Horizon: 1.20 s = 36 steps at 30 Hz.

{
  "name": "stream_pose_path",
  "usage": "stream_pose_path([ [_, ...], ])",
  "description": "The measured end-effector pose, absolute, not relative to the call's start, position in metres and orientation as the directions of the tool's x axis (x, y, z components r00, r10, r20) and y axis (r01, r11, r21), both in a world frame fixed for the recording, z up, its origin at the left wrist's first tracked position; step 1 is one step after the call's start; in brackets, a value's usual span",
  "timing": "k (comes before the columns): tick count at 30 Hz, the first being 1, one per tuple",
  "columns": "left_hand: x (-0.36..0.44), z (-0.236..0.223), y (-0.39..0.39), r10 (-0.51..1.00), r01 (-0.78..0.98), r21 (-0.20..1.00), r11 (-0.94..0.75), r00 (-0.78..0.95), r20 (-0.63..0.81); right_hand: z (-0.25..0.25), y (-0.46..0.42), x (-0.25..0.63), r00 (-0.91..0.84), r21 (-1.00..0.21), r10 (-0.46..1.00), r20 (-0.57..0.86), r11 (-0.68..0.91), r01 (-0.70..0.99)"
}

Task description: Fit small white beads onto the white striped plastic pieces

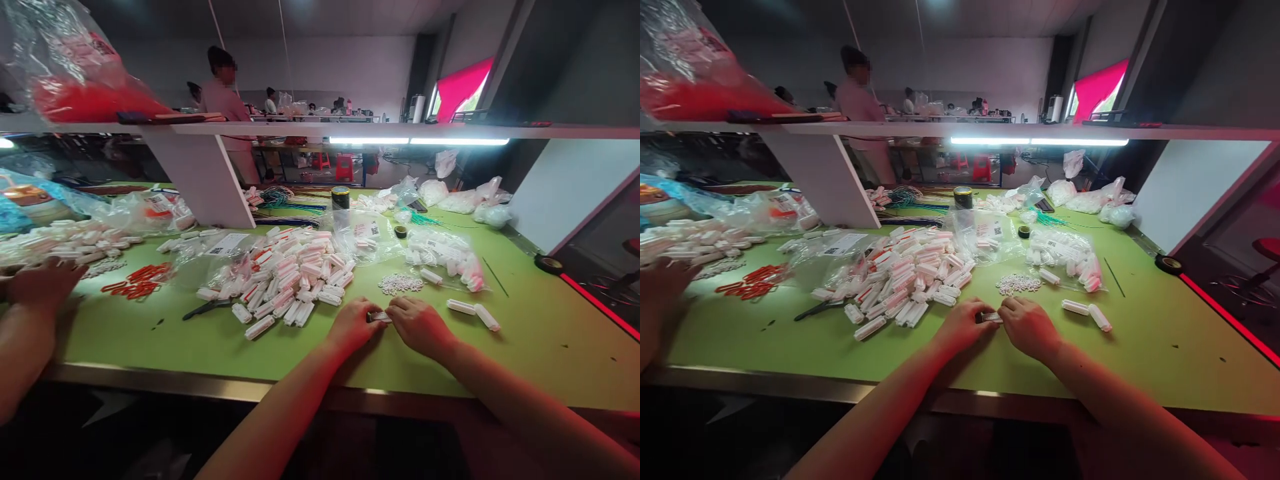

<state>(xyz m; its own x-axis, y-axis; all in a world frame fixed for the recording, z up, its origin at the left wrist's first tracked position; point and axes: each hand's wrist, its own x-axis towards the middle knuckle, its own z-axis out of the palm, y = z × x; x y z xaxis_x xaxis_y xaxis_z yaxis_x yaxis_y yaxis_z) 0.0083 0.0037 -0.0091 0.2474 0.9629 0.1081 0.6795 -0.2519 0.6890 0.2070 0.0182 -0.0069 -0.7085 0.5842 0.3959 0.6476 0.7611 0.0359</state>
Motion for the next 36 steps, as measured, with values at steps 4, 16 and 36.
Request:
stream_pose_path([
  [4,0.008,-0.009,0.004,0.962,0.661,0.709,-0.248,0.256,0.097,-0.006,0.009,0.206,-0.734,0.071,0.575,0.361,0.768,0.637],
  [16,0.004,-0.014,0.008,0.959,0.689,0.676,-0.263,0.262,0.106,-0.004,0.056,0.247,-0.289,-0.307,0.866,0.408,0.428,0.850],
  [36,0.003,-0.016,0.010,0.955,0.692,0.668,-0.274,0.277,0.104,0.006,0.058,0.242,-0.387,-0.134,0.919,0.075,0.394,0.909],
])
